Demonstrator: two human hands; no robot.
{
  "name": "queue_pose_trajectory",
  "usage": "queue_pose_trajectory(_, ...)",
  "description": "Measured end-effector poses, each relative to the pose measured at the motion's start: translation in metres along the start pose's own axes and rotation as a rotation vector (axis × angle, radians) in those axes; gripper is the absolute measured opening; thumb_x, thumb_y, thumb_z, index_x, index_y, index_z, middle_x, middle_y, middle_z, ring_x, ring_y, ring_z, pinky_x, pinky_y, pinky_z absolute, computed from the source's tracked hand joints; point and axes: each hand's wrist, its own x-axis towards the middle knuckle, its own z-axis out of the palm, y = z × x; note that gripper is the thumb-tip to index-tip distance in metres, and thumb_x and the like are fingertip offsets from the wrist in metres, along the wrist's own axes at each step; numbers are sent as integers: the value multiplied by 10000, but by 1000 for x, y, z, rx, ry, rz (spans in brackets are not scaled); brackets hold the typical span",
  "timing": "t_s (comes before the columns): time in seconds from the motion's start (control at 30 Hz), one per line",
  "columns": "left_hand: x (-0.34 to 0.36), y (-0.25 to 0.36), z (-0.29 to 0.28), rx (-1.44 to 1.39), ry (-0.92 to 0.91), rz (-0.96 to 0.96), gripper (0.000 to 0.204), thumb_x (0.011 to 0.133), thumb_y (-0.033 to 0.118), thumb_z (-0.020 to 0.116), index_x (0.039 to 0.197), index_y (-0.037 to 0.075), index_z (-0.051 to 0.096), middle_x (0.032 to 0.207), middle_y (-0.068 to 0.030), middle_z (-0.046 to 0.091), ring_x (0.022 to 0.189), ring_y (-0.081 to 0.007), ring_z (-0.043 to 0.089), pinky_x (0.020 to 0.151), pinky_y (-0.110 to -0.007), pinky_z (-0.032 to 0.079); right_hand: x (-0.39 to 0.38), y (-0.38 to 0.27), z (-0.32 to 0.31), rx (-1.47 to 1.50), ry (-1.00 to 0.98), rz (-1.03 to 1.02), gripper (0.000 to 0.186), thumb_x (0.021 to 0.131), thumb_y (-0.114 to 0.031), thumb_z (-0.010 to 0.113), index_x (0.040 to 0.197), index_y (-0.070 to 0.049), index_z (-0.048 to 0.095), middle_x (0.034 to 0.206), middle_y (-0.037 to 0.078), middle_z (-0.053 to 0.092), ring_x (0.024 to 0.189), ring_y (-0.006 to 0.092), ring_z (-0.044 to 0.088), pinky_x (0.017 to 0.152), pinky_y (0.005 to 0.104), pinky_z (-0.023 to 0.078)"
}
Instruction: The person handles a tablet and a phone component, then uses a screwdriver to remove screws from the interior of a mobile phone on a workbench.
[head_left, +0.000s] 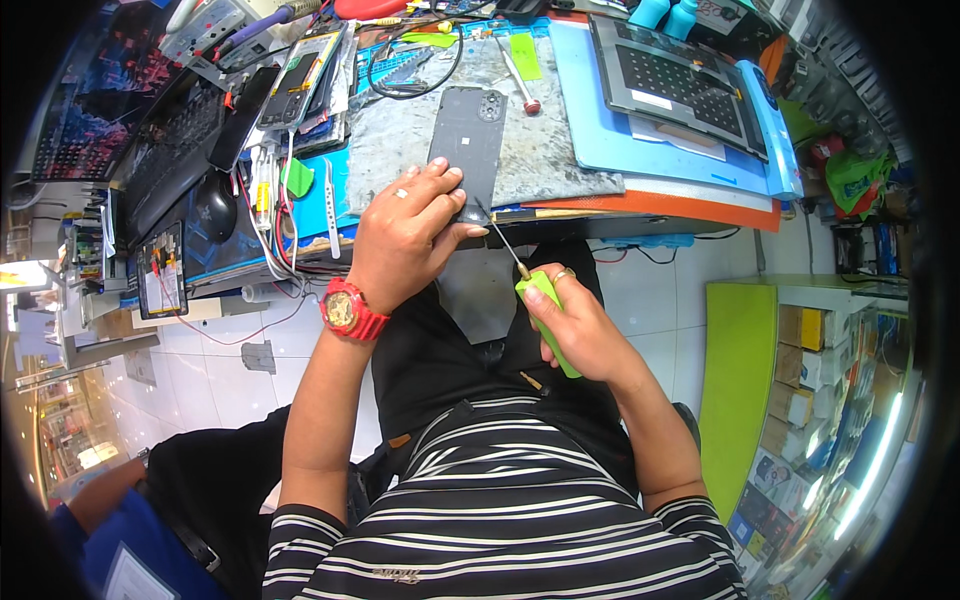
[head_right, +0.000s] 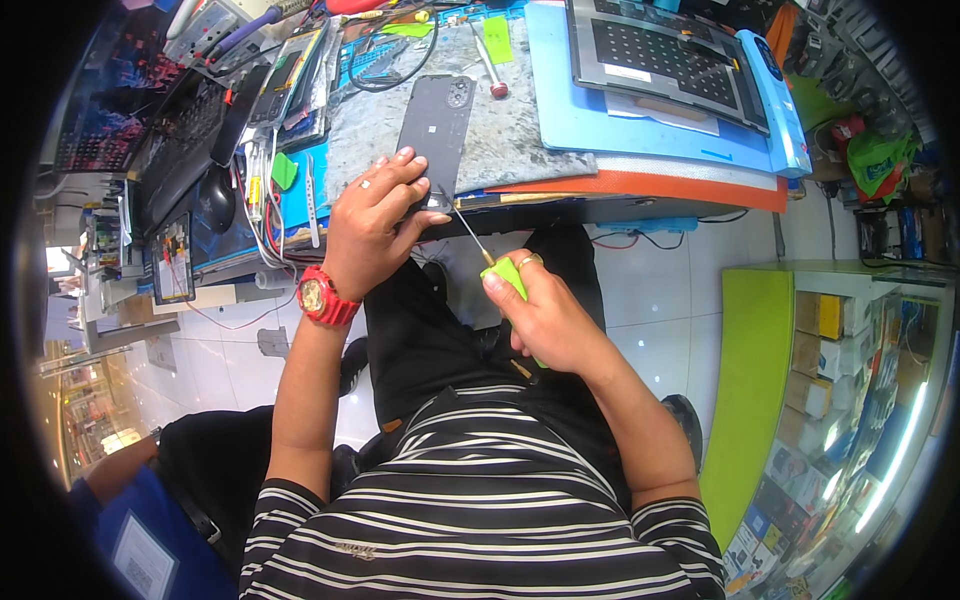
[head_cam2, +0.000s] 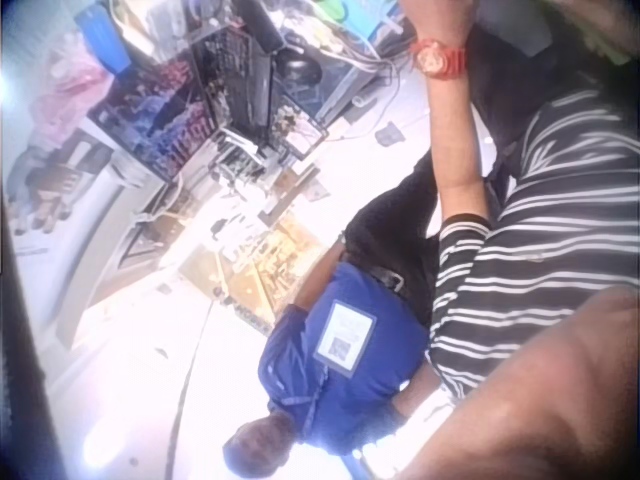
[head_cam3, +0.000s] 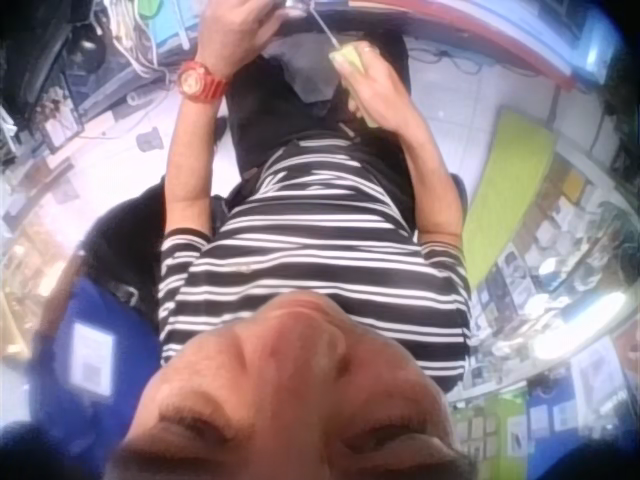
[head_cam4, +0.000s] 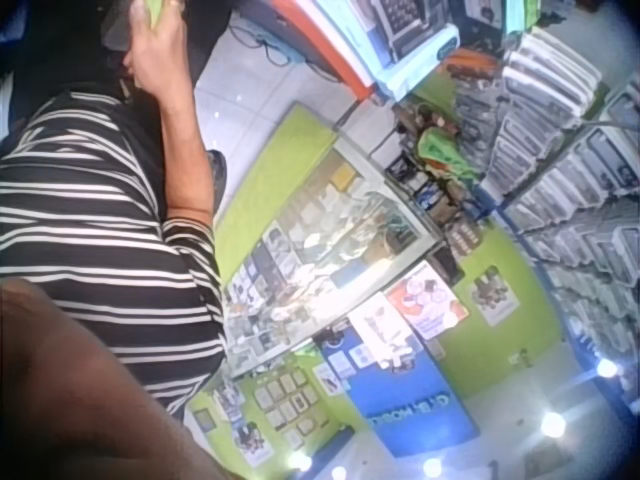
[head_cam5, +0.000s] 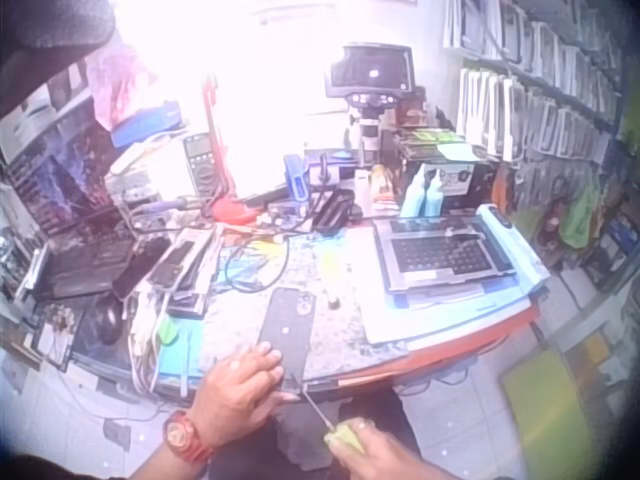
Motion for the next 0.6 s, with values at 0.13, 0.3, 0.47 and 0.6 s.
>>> queue_pose_trajectory(0.13,0,1,-1,-11,-12,-7,355,810,248,890,1027,13,738,1246,-138,746,1276,-354,677,1092,-507,539,3,2,0,14,-4,-11,534,1111,-424,542,1318,67,508,794,64,584,550,124,611,480,287,504)
queue_pose_trajectory(0.3,0,0,0,-1,3,-3,378,803,285,884,1025,3,763,1213,-139,754,1247,-348,691,1069,-499,549,6,1,1,30,-4,-16,511,1111,-424,539,1301,50,517,784,58,575,549,124,608,475,288,503)
queue_pose_trajectory(0.47,0,0,1,2,3,-4,375,806,286,883,1025,8,758,1219,-137,753,1247,-347,690,1066,-498,550,8,0,0,34,0,-19,489,1111,-426,540,1283,32,524,784,54,569,545,124,604,470,287,497)
queue_pose_trajectory(0.6,0,0,0,0,6,-4,373,806,284,884,1025,10,757,1221,-136,752,1248,-347,690,1064,-498,551,11,-1,0,44,1,-23,473,1111,-427,542,1269,19,528,788,49,562,536,122,597,460,285,490)
